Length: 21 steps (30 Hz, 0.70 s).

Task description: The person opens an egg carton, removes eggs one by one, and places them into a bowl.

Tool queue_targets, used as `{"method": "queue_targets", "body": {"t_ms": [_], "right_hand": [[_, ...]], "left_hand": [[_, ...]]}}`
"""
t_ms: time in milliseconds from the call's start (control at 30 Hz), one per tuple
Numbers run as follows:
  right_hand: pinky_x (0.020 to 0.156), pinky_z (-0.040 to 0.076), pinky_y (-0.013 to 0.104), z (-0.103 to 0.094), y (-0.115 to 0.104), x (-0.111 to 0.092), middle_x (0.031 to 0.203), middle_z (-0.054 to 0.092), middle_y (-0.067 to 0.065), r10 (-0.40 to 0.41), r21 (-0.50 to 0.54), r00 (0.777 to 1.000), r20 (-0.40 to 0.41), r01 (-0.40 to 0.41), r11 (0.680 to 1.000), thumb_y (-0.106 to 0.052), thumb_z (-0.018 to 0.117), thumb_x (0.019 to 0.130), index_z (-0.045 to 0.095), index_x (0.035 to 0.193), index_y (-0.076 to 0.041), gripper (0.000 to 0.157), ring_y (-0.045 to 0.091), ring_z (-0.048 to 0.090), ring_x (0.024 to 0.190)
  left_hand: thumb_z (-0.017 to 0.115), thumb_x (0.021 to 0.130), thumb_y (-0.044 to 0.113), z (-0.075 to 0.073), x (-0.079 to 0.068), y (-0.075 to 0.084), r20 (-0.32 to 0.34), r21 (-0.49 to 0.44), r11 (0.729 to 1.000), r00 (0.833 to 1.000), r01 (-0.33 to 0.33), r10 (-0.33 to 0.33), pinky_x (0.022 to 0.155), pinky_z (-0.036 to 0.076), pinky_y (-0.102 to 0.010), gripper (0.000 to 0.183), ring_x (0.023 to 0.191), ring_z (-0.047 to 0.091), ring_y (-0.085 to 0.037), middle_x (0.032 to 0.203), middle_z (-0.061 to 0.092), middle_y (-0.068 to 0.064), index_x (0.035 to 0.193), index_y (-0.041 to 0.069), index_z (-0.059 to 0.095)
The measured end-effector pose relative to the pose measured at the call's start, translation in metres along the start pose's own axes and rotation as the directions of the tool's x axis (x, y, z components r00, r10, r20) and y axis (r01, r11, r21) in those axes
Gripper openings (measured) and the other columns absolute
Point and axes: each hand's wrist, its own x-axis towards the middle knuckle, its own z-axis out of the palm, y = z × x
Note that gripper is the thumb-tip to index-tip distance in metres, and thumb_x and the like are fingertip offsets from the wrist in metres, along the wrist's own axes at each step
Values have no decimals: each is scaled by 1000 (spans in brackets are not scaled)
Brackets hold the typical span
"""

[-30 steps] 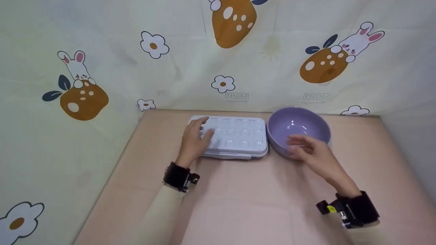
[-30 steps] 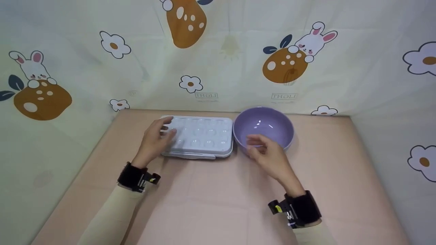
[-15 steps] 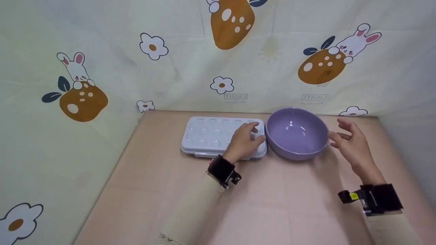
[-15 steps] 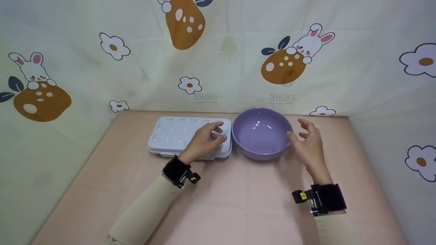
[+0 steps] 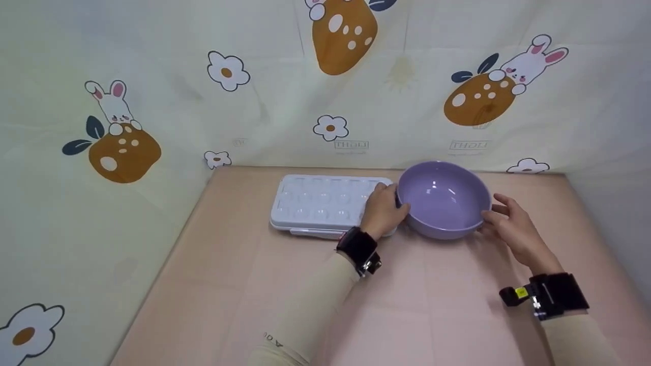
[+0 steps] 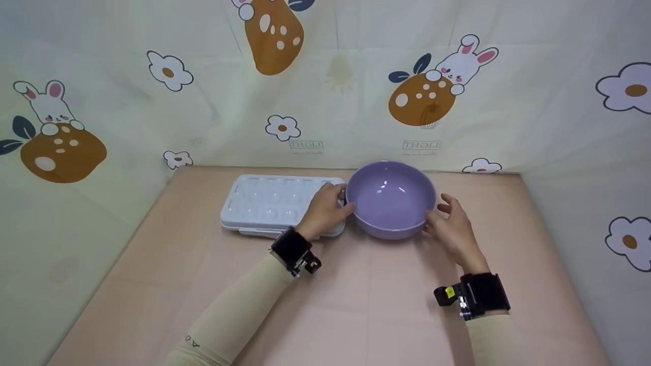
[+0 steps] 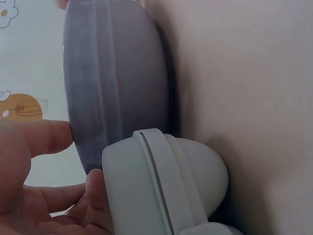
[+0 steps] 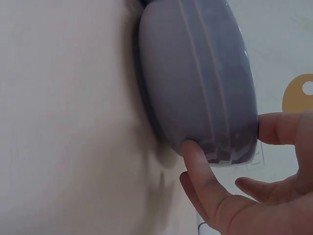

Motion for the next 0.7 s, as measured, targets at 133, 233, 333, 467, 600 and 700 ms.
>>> {"method": "queue_targets", "body": {"t_ms": [133, 233, 333, 467, 600, 700], "right_hand": [[94, 61, 31, 2, -3, -1, 160, 31, 42, -33, -45, 999, -11, 33, 998, -13, 49, 108, 12, 166, 6, 72, 10, 70, 101], [92, 61, 29, 2, -5, -4, 158, 36, 42, -52, -77, 998, -21, 50, 996, -12, 51, 107, 17, 165, 8, 70, 5, 70, 94], [89, 62, 27, 2, -6, -7, 156, 38, 42, -58, -107, 998, -30, 54, 993, -12, 52, 106, 20, 164, 10, 69, 7, 71, 94], [87, 62, 25, 1, -5, -13, 153, 41, 42, -61, -141, 997, -39, 55, 988, -12, 53, 106, 23, 162, 11, 68, 12, 70, 99], [86, 62, 24, -1, -4, -19, 151, 43, 42, -71, -158, 997, -40, 64, 985, -12, 55, 106, 25, 161, 13, 67, 16, 69, 104], [85, 61, 23, -3, -2, -25, 151, 44, 42, -79, -180, 996, -40, 71, 981, -12, 56, 106, 26, 160, 14, 67, 19, 67, 108]], "left_hand": [[73, 99, 27, 0, -2, 2, 6, 36, 999, 1000, -7, 7, 105, 51, -29, 56, 115, 62, -20, 125, 64, -10, 147, 3, 61], [73, 99, 28, 1, -3, 3, 12, 40, 999, 1000, -6, 6, 104, 51, -28, 55, 114, 62, -19, 124, 64, -9, 147, 3, 61], [73, 99, 28, 1, -5, 4, 25, 44, 999, 1000, -12, 11, 103, 51, -28, 54, 113, 61, -18, 124, 64, -9, 146, 2, 62], [73, 99, 28, 2, -8, 5, 29, 62, 998, 999, -34, 32, 100, 52, -28, 54, 111, 61, -18, 122, 64, -9, 145, 2, 62], [73, 99, 28, 3, -13, 5, 33, 70, 996, 998, -53, 51, 102, 51, -28, 54, 113, 61, -18, 122, 65, -8, 146, 3, 62], [73, 99, 28, 3, -18, 6, 46, 59, 996, 997, -62, 60, 105, 50, -28, 54, 116, 61, -18, 124, 65, -7, 146, 4, 62]]}}
